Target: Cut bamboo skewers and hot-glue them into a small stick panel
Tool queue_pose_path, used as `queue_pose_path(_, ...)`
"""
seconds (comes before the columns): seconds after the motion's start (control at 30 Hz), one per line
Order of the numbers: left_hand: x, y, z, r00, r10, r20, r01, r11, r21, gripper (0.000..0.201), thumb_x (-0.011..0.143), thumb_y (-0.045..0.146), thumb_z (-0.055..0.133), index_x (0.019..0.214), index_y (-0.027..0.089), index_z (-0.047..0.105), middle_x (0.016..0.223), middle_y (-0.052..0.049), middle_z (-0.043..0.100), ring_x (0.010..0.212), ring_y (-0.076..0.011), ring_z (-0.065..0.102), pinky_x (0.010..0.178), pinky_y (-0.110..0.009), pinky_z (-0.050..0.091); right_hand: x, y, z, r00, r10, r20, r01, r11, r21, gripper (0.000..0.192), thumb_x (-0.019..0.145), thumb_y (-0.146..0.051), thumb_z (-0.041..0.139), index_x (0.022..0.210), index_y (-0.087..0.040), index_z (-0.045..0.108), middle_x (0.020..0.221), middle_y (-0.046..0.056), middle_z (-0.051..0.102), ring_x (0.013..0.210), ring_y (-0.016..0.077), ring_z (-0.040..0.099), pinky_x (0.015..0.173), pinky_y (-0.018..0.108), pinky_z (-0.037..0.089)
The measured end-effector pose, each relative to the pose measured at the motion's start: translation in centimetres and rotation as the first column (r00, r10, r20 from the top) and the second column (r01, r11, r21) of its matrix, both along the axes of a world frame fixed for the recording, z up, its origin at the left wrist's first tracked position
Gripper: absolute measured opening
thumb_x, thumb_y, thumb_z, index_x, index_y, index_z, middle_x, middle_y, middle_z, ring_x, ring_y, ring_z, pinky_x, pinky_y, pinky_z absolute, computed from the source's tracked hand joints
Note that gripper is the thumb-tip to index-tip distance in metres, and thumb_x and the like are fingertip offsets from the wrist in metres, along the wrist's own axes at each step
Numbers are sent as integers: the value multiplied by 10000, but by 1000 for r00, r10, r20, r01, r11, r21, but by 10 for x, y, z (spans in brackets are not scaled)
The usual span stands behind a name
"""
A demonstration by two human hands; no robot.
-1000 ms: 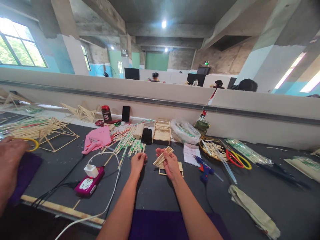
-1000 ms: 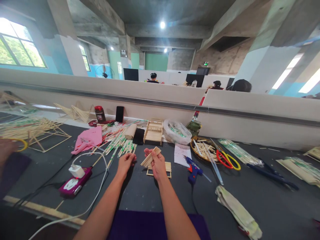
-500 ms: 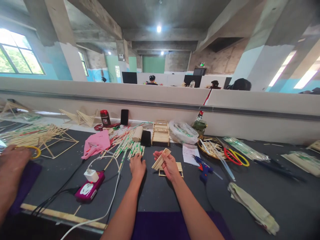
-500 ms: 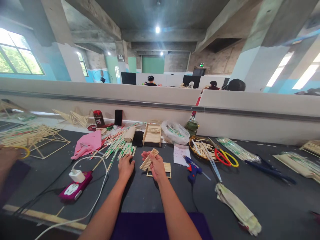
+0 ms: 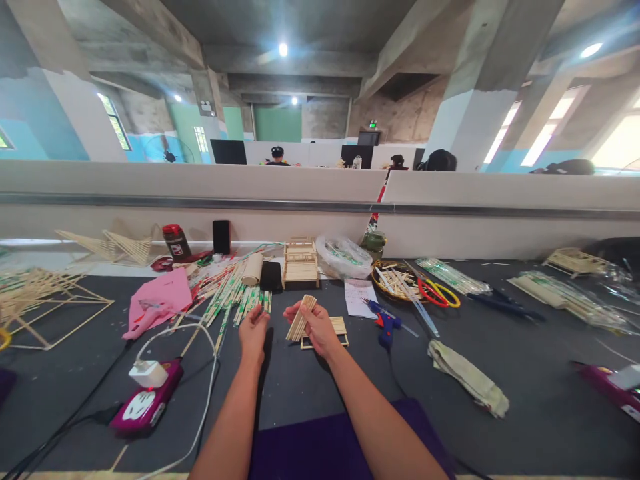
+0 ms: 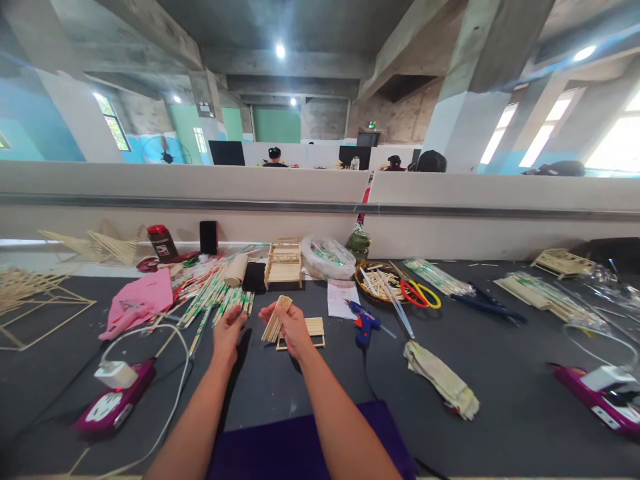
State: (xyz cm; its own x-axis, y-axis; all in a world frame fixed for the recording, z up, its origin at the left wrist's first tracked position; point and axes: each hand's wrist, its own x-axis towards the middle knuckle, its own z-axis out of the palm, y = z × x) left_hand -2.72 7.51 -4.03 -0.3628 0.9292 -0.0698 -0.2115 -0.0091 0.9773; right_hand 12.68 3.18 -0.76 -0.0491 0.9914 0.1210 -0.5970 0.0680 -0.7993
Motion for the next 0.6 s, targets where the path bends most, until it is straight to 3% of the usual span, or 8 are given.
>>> queue_pose_path(0.17,-1,-3,12,951,-77,300,91,995,-32,289,610,69,716,877,161,654,1020,-57,645,790,-114,623,678,-225,517,-3,0,0,990,-32,139,24,998,58,390,720,-545,691,849,-178,661,850,68,729,794,196,686,806,349,515)
queue_pose_path(0.3,-3,-4,17,944,-103,314,124,991,-47,285,619,79,729,881,171,668,980,-48,654,753,-98,626,666,-220,518,-3,0,1,959,-52,279,28,996,90,419,740,-584,649,842,-179,681,846,66,728,783,184,680,774,314,514)
queue_pose_path(0.6,-4,-1,19,894,-98,438,160,981,-108,205,703,82,664,897,149,656,818,-56,666,761,-138,655,721,-286,541,23,20,6,976,-210,57,211,977,-16,324,713,-467,724,861,-189,648,868,56,732,835,207,692,791,349,524)
